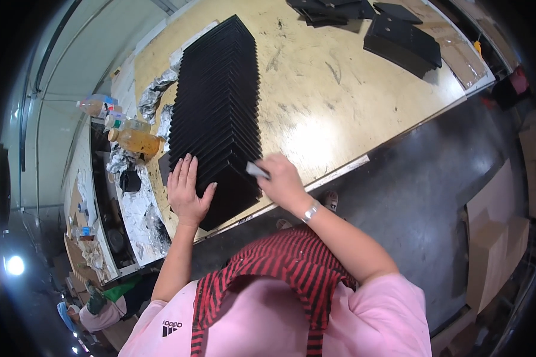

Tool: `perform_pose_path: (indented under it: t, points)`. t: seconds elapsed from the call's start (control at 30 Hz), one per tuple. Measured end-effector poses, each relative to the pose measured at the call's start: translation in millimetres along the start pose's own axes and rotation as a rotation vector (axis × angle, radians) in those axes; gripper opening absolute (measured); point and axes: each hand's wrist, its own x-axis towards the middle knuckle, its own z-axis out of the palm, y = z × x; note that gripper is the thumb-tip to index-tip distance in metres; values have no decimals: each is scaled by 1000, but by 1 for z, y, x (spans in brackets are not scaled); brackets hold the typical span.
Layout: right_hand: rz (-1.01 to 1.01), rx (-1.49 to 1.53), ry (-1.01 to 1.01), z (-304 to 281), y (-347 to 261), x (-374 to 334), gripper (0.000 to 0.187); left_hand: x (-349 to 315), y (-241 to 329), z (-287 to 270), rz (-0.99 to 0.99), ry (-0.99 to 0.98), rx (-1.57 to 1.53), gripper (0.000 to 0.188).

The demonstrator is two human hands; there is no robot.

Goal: Cleaning individual black rectangular components with a cloth and solvent.

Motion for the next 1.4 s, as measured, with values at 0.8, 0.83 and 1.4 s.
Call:
perform_pose_path:
  t: [0.8,0.83,1.4]
  points:
    - [-15,92,75,-3,8,9,28,0,3,-1,1,-26,6,70]
    - [44,89,24,-4,12,4,28,0,2,1,3,-24,8,70]
    - [-161,158,170,-13,-4,86,27,3,3,3,10,-3,35,71]
